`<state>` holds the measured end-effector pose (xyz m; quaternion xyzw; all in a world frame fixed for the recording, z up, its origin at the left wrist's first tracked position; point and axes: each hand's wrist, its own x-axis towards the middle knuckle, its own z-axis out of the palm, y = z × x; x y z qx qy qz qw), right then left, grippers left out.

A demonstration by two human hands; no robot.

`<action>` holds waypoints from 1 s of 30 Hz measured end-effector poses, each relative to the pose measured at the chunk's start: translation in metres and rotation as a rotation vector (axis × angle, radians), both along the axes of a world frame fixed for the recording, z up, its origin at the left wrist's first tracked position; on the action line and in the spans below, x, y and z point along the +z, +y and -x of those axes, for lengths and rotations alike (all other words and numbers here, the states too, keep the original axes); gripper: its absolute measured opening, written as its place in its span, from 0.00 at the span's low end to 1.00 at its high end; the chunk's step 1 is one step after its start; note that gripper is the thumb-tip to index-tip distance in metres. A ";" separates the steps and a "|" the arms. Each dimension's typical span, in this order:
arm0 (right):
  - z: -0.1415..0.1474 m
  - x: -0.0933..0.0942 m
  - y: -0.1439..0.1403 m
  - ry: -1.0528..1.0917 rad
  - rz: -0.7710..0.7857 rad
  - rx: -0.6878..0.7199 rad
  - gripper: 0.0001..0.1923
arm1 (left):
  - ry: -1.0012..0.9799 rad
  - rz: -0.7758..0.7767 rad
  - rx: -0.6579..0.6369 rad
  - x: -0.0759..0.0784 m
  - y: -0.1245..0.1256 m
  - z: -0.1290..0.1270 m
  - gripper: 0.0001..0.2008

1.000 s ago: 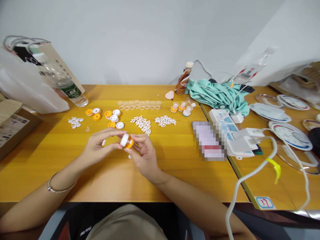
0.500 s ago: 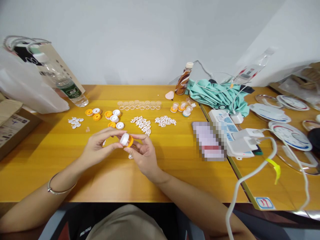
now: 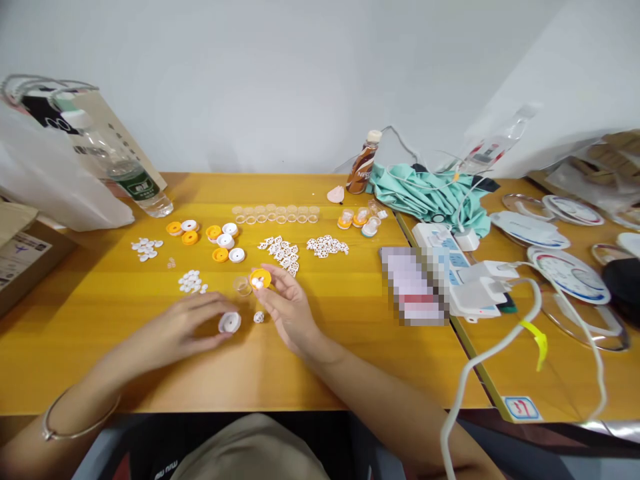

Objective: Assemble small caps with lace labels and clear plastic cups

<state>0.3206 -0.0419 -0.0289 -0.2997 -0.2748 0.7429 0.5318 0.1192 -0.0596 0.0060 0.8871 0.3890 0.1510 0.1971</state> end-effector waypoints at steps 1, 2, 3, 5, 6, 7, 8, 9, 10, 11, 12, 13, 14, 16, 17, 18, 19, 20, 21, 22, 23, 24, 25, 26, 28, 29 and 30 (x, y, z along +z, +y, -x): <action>0.000 0.000 0.001 0.000 0.020 -0.002 0.20 | 0.033 -0.038 0.008 -0.008 -0.004 0.000 0.09; 0.000 -0.001 0.001 -0.004 0.034 -0.002 0.20 | 0.058 -0.076 0.012 -0.015 -0.007 -0.001 0.09; 0.000 -0.001 0.001 -0.011 0.044 -0.003 0.19 | 0.080 -0.113 0.012 -0.022 -0.010 -0.001 0.09; 0.000 -0.002 0.002 -0.030 0.053 -0.006 0.19 | 0.121 -0.170 0.004 -0.033 -0.013 -0.001 0.11; -0.001 -0.002 0.003 -0.040 0.055 -0.008 0.19 | 0.137 -0.190 0.003 -0.037 -0.014 -0.001 0.12; -0.001 -0.003 0.003 -0.050 0.055 -0.009 0.18 | 0.146 -0.201 0.000 -0.038 -0.014 0.000 0.14; -0.001 -0.003 0.004 -0.059 0.053 -0.008 0.18 | 0.145 -0.206 0.000 -0.038 -0.014 0.000 0.15; -0.001 -0.004 0.004 -0.068 0.049 -0.006 0.18 | 0.135 -0.204 0.002 -0.037 -0.013 0.000 0.17; -0.001 -0.005 0.005 -0.080 0.043 -0.002 0.18 | 0.113 -0.204 0.012 -0.034 -0.012 -0.001 0.18; -0.002 -0.005 0.005 -0.091 0.037 0.002 0.18 | 0.079 -0.209 0.030 -0.030 -0.011 -0.002 0.19; -0.002 -0.006 0.005 -0.103 0.031 0.009 0.18 | 0.036 -0.219 0.053 -0.027 -0.009 -0.004 0.19; -0.002 -0.006 0.005 -0.113 0.026 0.018 0.18 | -0.016 -0.241 0.077 -0.023 -0.006 -0.007 0.18; -0.002 -0.006 0.005 -0.120 0.021 0.030 0.17 | -0.072 -0.271 0.096 -0.020 -0.002 -0.010 0.17; -0.001 -0.006 0.004 -0.115 0.010 0.062 0.17 | -0.153 -0.342 0.091 -0.016 0.006 -0.018 0.16; -0.001 -0.006 0.004 -0.107 0.006 0.077 0.17 | -0.166 -0.374 0.075 -0.015 0.011 -0.021 0.17; -0.001 -0.006 0.004 -0.099 0.004 0.088 0.17 | -0.169 -0.400 0.056 -0.016 0.015 -0.024 0.16; -0.001 -0.005 0.003 -0.091 0.003 0.095 0.18 | -0.168 -0.418 0.045 -0.017 0.019 -0.027 0.16; -0.002 -0.005 0.003 -0.085 0.005 0.100 0.18 | -0.170 -0.426 0.042 -0.019 0.022 -0.029 0.15; -0.002 -0.005 0.003 -0.081 0.007 0.103 0.18 | -0.184 -0.425 0.050 -0.021 0.025 -0.030 0.14; -0.002 -0.004 0.003 -0.078 0.009 0.106 0.18 | -0.207 -0.416 0.066 -0.024 0.027 -0.031 0.13; -0.002 -0.004 0.003 -0.075 0.009 0.110 0.18 | -0.233 -0.401 0.084 -0.026 0.028 -0.032 0.12; -0.002 -0.003 0.003 -0.075 0.008 0.112 0.18 | -0.257 -0.385 0.101 -0.027 0.028 -0.032 0.12; -0.003 -0.003 0.003 -0.078 0.007 0.112 0.19 | -0.274 -0.366 0.114 -0.028 0.028 -0.032 0.13; -0.003 -0.003 0.003 -0.085 0.006 0.108 0.19 | -0.285 -0.347 0.118 -0.029 0.028 -0.033 0.13; -0.002 -0.003 0.003 -0.099 0.012 0.103 0.20 | -0.295 -0.307 0.115 -0.029 0.028 -0.033 0.14; -0.002 -0.003 0.003 -0.102 0.022 0.102 0.20 | -0.303 -0.289 0.111 -0.029 0.028 -0.034 0.14; -0.002 -0.003 0.003 -0.102 0.038 0.102 0.20 | -0.312 -0.275 0.106 -0.029 0.028 -0.034 0.14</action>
